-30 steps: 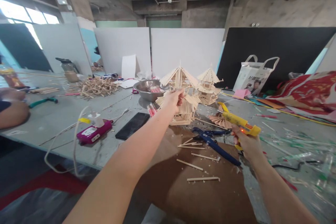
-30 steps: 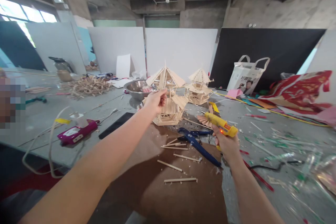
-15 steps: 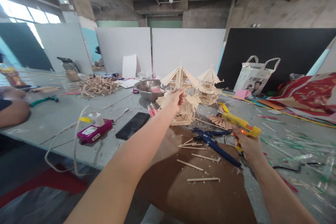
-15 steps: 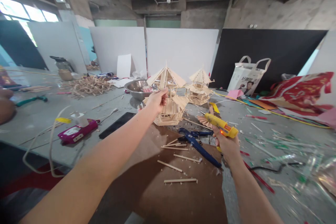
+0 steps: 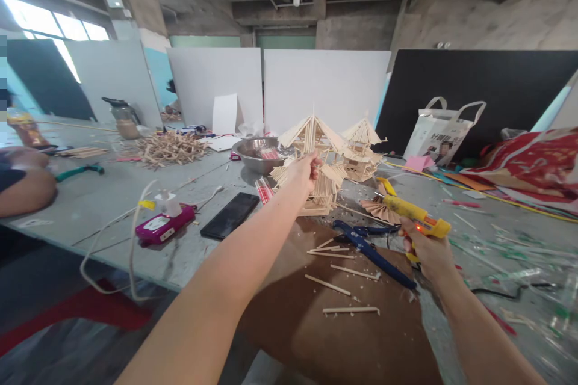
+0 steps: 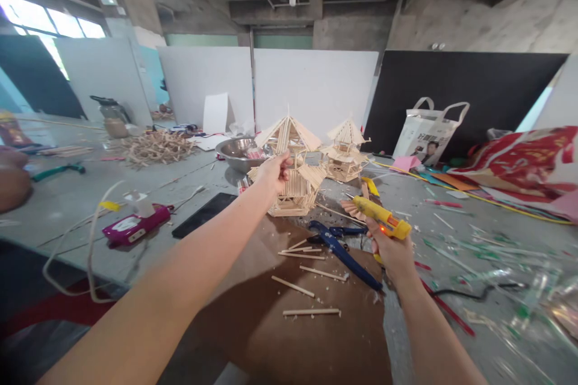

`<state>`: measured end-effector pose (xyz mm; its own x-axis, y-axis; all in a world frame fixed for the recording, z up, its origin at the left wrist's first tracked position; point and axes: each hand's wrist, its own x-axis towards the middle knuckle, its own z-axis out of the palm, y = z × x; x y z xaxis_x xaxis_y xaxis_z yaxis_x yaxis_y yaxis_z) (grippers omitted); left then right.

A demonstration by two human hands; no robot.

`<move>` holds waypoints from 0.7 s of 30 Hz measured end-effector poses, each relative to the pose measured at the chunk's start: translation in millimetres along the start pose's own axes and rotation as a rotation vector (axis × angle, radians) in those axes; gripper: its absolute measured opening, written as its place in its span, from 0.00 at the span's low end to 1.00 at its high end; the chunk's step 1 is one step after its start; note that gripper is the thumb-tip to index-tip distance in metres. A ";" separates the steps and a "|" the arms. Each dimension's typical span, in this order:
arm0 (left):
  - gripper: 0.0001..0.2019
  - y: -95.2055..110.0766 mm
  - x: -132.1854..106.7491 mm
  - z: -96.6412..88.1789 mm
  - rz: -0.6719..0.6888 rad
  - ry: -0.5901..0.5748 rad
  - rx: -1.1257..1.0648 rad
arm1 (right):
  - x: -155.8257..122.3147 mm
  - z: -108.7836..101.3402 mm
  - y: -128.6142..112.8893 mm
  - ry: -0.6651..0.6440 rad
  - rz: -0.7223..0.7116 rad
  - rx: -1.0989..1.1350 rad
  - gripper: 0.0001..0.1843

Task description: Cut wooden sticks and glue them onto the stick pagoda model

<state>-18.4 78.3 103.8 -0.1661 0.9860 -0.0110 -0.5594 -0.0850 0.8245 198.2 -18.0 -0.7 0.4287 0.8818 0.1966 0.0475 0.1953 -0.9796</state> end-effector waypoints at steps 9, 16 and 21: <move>0.08 1.5 -6.5 6.3 -0.023 0.057 -0.024 | 2.4 -2.1 4.0 -0.016 -0.002 -0.020 0.19; 0.08 2.3 -5.4 8.4 -0.030 0.057 -0.034 | 0.8 -1.1 2.2 -0.020 -0.011 -0.005 0.18; 0.07 2.9 -5.4 9.2 -0.048 0.048 -0.037 | -0.6 0.2 -0.6 -0.014 -0.012 0.022 0.19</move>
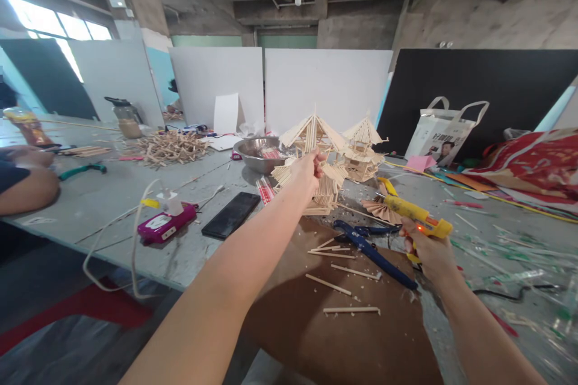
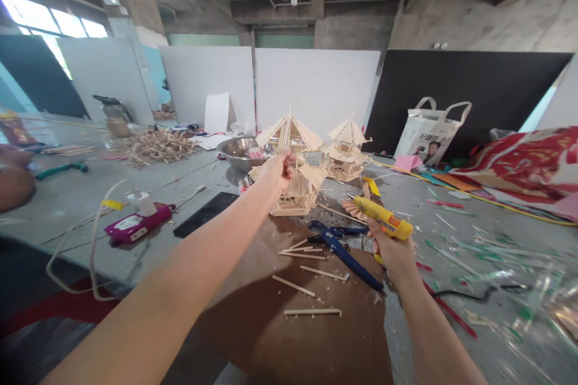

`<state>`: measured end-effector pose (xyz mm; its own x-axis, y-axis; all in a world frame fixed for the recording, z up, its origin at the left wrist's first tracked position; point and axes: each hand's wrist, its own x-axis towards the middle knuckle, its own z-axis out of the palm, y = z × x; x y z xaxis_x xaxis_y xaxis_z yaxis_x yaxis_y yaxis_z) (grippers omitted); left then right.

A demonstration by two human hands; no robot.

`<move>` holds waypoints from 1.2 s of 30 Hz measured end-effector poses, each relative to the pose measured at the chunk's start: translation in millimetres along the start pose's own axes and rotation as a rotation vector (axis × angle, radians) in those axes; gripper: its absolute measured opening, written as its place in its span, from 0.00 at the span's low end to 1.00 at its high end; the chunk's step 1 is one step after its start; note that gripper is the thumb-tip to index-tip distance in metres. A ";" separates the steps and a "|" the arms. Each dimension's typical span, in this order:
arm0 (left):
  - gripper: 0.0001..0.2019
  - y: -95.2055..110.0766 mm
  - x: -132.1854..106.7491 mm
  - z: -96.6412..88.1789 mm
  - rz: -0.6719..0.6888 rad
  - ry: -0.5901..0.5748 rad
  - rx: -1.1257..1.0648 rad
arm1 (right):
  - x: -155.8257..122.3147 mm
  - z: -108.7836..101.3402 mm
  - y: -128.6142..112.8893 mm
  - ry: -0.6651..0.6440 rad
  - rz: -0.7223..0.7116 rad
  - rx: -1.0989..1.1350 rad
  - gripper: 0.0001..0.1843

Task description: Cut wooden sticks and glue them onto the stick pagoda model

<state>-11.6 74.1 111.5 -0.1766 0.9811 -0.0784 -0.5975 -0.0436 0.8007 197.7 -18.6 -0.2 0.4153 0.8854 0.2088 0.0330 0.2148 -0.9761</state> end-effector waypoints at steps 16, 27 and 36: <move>0.06 -0.5 0.6 -10.9 -0.025 -0.084 0.038 | -0.3 0.5 -0.6 -0.002 0.008 -0.009 0.20; 0.07 -4.5 7.8 -16.4 0.040 -0.108 0.060 | -1.4 0.9 -2.3 -0.001 0.019 -0.001 0.20; 0.07 -3.6 5.5 -11.4 0.043 -0.048 0.019 | 0.4 -0.1 0.9 -0.012 0.015 0.023 0.20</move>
<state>-19.4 77.5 101.3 -0.1636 0.9864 -0.0150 -0.5755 -0.0831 0.8136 198.0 -18.1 -1.0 0.4043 0.8937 0.1946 0.0058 0.2102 -0.9776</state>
